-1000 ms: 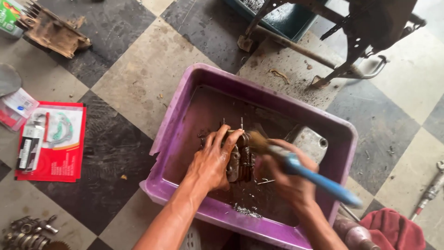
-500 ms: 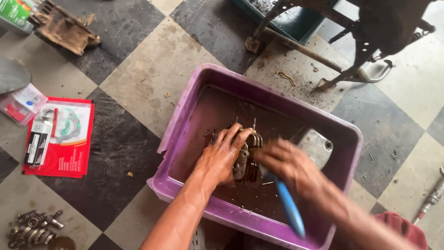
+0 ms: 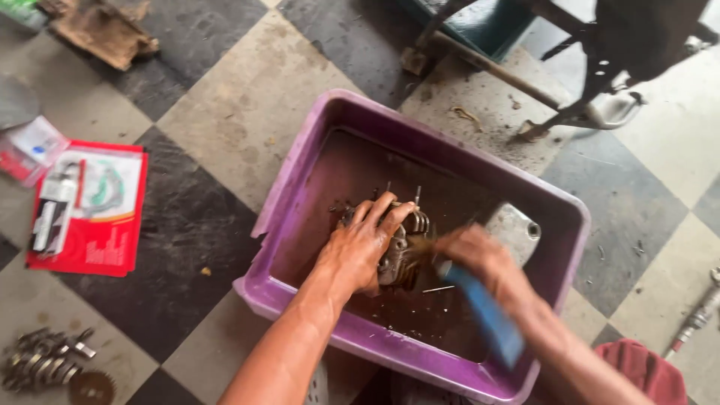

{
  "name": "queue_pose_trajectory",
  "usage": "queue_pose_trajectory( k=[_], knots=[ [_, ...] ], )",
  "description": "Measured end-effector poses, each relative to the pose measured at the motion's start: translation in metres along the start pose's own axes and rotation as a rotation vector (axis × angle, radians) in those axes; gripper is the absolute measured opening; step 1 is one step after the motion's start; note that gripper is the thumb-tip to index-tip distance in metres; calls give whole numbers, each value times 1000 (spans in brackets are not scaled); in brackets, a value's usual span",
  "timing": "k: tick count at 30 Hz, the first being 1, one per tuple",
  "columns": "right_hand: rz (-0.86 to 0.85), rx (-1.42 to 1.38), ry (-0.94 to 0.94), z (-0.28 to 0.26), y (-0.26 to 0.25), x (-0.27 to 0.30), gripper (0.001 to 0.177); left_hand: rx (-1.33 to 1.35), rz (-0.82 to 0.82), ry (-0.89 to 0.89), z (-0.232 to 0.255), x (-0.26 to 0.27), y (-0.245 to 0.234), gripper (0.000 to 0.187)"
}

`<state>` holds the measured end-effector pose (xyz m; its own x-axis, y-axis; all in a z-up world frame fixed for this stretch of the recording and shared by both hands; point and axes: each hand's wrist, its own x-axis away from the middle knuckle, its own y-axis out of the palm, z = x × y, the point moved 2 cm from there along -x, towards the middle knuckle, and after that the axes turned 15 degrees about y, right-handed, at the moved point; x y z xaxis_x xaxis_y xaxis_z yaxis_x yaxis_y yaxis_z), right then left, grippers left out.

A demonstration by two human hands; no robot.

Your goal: Cleaning motorcycle engine components, specifically a cylinder head and cover, in a solvent tray using a brush and screwdriver.

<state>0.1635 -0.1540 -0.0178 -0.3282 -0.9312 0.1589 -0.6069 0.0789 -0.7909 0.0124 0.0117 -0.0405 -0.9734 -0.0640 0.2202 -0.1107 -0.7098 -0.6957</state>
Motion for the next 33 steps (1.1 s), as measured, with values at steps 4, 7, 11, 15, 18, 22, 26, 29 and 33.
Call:
queue_pose_trajectory(
  k=[4, 7, 11, 15, 18, 22, 26, 29, 33],
  knots=[
    [4, -22, 159, -16, -34, 4, 41, 6, -7, -13, -3, 1, -3, 143],
    [145, -227, -63, 8, -4, 20, 32, 30, 12, -9, -6, -2, 0, 144],
    [152, 112, 149, 19, -20, 14, 30, 8, -3, -3, 0, 3, 1, 145],
    [261, -58, 80, -8, -30, 25, 22, 2, -37, -40, -5, -1, 0, 146],
    [215, 72, 42, 0, 6, 19, 34, 12, -16, -30, -4, -1, -1, 148],
    [429, 137, 186, 5, -13, 13, 29, 17, 21, -18, -6, 1, 1, 148],
    [560, -20, 380, 28, 10, -19, 28, 11, 11, -4, -9, -1, 1, 149],
    [544, 6, 501, 51, 44, -29, 31, -41, -20, 62, -16, -6, 9, 153],
    [20, 903, 509, 54, 88, 3, 8, -150, -217, 72, 6, -6, -6, 169]
  ],
)
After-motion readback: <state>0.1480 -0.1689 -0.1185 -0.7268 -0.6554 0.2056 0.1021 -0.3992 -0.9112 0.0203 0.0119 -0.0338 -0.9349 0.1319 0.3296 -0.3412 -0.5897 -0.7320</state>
